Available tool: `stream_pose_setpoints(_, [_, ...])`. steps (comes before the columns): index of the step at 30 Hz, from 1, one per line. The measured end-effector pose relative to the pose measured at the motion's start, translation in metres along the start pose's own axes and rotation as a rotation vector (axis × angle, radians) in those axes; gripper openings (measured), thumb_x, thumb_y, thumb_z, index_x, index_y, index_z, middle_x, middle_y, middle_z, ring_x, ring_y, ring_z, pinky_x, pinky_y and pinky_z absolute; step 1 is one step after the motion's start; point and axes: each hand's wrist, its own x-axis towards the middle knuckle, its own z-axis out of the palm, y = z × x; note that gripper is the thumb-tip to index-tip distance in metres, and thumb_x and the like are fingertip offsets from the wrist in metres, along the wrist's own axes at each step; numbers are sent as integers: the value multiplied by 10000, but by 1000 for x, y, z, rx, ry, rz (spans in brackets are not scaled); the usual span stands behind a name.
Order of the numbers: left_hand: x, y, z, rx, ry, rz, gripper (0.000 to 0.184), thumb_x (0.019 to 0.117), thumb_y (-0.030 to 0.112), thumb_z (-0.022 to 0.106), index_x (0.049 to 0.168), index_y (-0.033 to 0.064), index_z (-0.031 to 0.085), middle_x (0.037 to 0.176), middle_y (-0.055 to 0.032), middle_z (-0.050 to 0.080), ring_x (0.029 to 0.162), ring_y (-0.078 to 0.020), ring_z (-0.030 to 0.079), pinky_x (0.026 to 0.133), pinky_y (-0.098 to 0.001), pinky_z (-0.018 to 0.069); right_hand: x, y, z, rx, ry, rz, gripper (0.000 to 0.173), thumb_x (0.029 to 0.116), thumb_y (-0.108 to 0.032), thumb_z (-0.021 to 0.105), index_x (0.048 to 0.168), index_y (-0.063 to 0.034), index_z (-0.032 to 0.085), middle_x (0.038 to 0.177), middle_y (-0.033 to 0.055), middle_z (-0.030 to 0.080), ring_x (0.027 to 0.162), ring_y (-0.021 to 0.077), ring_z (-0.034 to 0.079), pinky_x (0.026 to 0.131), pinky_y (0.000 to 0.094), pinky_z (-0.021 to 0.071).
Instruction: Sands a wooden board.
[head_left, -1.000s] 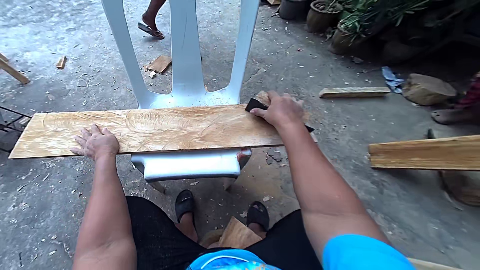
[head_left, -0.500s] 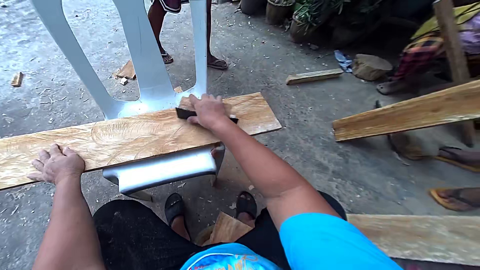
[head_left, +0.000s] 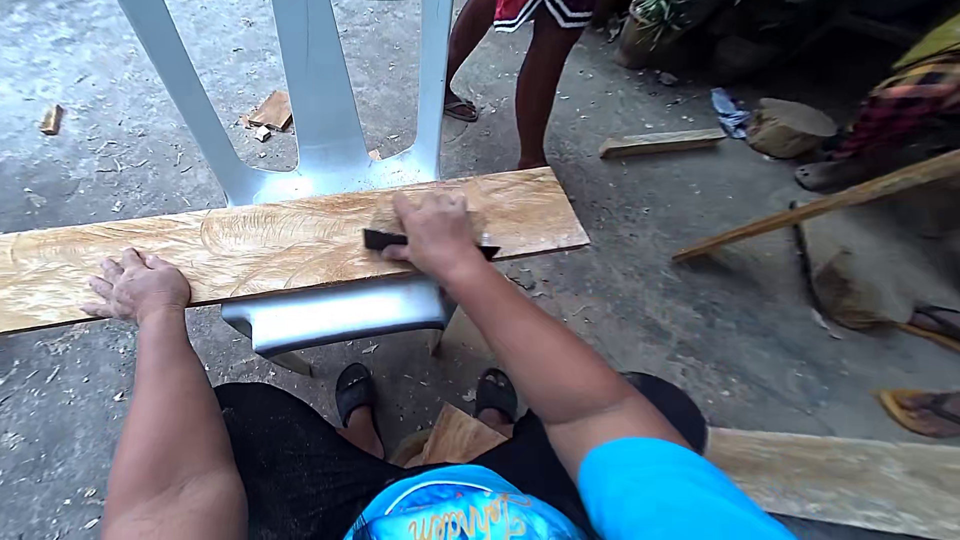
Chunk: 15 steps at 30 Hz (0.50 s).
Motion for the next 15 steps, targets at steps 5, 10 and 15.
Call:
stream_pose_setpoints(5, [3, -8, -3, 3, -5, 44, 567, 1072, 369, 245, 1544, 109, 421, 1646, -206, 285, 1535, -459, 166, 1141, -777, 67, 5, -90, 2, 17, -190, -175, 775, 904, -468, 756, 1573, -241, 439, 1334, 239, 606, 1242, 416, 572, 1027, 618, 398])
stream_pose_setpoints(10, [5, -13, -3, -30, -36, 65, 565, 1073, 361, 262, 1550, 93, 406, 1646, -236, 259, 1527, -476, 168, 1138, -777, 91, -15, -19, -12, 14, -143, -51, 777, 886, -446, 786, 1568, -259, 462, 1331, 235, 624, 1253, 422, 575, 1031, 624, 405])
stream_pose_setpoints(15, [9, -14, 0, -42, -37, 49, 571, 1073, 369, 247, 1565, 113, 384, 1650, -222, 261, 1536, -454, 166, 1150, -766, 89, -52, 114, -34, -55, -47, 320, 798, 873, -496, 796, 1546, -202, 485, 1296, 298, 626, 1225, 509, 575, 982, 718, 411])
